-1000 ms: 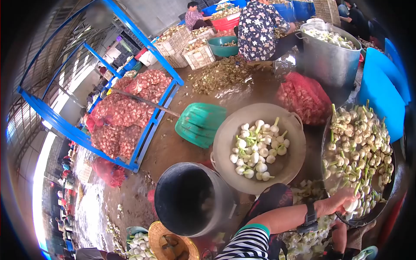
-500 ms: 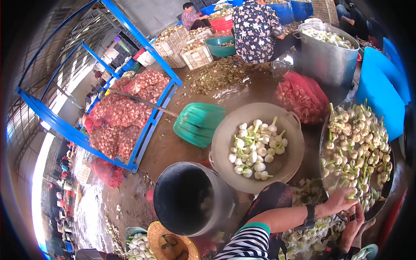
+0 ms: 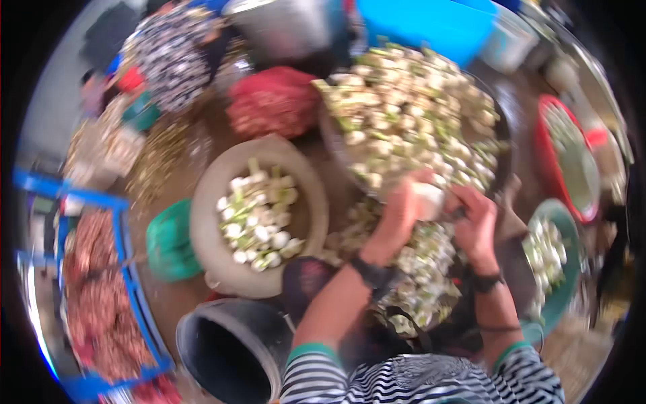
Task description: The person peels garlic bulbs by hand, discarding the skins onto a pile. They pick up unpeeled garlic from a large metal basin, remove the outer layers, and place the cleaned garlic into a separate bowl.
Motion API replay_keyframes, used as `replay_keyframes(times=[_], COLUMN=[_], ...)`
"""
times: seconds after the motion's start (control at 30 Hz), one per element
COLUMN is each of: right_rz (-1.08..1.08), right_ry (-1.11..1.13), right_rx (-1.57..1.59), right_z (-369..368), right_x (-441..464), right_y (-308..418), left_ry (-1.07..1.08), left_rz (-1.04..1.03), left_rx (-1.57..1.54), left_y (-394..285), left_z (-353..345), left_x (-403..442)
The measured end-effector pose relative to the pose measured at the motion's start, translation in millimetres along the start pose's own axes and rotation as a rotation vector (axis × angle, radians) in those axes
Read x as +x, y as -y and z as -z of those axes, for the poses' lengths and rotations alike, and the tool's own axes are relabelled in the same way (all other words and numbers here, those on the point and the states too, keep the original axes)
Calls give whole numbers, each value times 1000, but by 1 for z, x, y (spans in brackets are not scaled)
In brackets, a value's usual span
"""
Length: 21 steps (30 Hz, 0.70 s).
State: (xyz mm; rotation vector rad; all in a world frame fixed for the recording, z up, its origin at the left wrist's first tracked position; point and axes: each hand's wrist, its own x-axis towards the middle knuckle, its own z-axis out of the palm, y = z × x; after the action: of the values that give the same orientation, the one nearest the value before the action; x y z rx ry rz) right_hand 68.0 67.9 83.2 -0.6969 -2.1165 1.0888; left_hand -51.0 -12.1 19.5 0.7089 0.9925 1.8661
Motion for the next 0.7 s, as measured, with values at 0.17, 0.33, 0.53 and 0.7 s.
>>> replay_keyframes(times=[0.17, 0.33, 0.53, 0.7], right_rz=[-339, -86, -313, -298], right_ry=[128, 234, 183, 92], right_rx=[552, 255, 737, 715], right_z=[-1, 3, 16, 15], right_x=[2, 4, 3, -2], right_y=[1, 7, -16, -18], left_ry=[-40, -29, 127, 23], left_rz=[21, 44, 80, 145], left_rx=[-180, -38, -91, -106], left_y=[-13, -18, -26, -19], left_z=[0, -5, -11, -13], left_x=[10, 7, 6, 8])
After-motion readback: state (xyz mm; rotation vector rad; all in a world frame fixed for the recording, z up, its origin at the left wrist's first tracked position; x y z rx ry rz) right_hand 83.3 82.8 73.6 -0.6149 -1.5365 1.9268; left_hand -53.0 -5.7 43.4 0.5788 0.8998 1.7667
